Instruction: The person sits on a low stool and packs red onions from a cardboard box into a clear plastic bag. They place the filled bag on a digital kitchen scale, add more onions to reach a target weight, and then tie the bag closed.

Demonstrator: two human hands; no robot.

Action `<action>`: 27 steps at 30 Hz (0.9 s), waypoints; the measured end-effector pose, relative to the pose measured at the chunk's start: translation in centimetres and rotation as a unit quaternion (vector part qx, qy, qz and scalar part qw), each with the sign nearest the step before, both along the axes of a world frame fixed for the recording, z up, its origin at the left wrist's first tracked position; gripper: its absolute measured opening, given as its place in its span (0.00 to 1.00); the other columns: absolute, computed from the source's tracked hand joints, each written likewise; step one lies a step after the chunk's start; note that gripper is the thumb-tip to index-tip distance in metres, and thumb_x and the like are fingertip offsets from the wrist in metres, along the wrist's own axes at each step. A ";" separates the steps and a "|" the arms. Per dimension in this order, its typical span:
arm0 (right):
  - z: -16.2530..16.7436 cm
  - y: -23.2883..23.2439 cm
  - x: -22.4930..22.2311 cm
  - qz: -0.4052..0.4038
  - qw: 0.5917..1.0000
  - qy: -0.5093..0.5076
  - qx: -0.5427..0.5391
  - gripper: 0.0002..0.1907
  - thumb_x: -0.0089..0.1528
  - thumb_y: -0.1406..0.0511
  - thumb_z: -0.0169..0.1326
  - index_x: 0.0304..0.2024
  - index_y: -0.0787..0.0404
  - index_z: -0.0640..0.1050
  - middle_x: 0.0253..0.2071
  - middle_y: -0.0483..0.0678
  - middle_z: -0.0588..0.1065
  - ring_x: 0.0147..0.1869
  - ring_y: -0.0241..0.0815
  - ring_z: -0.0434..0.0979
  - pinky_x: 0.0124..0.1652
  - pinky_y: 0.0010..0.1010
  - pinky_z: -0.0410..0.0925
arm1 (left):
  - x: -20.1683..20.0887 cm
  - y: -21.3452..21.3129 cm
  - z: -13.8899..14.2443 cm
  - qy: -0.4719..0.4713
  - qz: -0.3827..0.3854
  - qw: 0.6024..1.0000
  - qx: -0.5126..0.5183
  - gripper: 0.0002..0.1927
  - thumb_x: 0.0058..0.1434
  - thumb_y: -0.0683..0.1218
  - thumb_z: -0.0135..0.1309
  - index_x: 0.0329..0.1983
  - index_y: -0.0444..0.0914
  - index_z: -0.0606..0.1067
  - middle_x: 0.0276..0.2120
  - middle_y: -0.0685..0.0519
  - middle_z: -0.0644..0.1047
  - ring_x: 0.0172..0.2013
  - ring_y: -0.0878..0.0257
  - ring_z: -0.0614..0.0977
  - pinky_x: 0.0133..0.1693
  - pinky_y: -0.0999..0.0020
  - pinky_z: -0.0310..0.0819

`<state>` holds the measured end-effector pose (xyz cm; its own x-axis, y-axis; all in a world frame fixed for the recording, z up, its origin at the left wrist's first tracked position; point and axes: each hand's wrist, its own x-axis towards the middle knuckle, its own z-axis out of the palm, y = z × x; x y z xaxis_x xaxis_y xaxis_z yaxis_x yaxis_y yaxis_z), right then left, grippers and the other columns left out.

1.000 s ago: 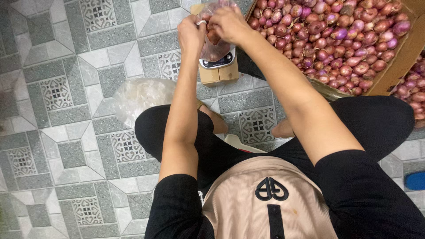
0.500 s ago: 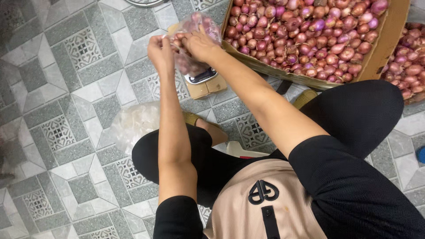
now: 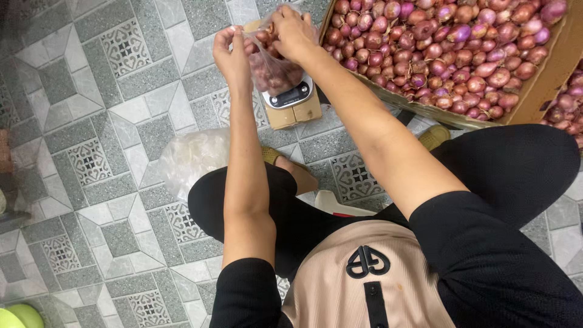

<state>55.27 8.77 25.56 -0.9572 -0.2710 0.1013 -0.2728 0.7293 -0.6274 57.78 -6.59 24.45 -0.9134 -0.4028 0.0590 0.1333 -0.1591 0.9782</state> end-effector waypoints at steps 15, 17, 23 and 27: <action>-1.1 -0.4 -1.0 0.138 0.990 0.017 0.035 0.10 0.55 0.67 0.63 0.39 0.55 0.81 0.44 0.53 0.78 0.55 0.58 0.76 0.60 0.58 0.57 | -0.7 0.4 -0.5 -0.031 -0.063 0.997 -0.012 0.17 0.69 0.40 0.55 0.60 0.31 0.73 0.53 0.47 0.76 0.38 0.67 0.83 0.37 0.75 0.80; -0.8 -0.5 -0.9 0.156 0.987 0.031 0.029 0.12 0.52 0.67 0.63 0.40 0.55 0.82 0.44 0.53 0.77 0.55 0.58 0.75 0.60 0.60 0.55 | -0.5 0.6 -0.5 -0.047 -0.081 0.996 -0.002 0.21 0.67 0.40 0.56 0.62 0.32 0.71 0.55 0.46 0.76 0.37 0.66 0.79 0.35 0.74 0.75; -0.6 -0.7 -0.7 0.158 0.984 0.074 0.032 0.17 0.50 0.67 0.64 0.43 0.52 0.85 0.41 0.53 0.77 0.55 0.58 0.74 0.58 0.58 0.55 | -0.5 0.9 -0.1 -0.073 -0.129 0.988 -0.043 0.29 0.68 0.45 0.55 0.70 0.34 0.65 0.62 0.43 0.75 0.54 0.61 0.79 0.48 0.69 0.77; -0.8 -0.2 -0.5 0.158 0.986 0.054 0.018 0.13 0.56 0.67 0.62 0.44 0.54 0.84 0.41 0.52 0.78 0.54 0.56 0.75 0.57 0.54 0.59 | -0.4 1.1 0.0 -0.080 -0.138 0.985 -0.057 0.29 0.69 0.46 0.55 0.70 0.30 0.65 0.62 0.41 0.76 0.57 0.58 0.79 0.52 0.68 0.77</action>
<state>54.73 8.59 24.79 -0.8084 -0.5593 0.1834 -0.5544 0.6189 -0.5565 57.37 -5.46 24.40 -0.9886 -0.1361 -0.0648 -0.0576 -0.0559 0.9968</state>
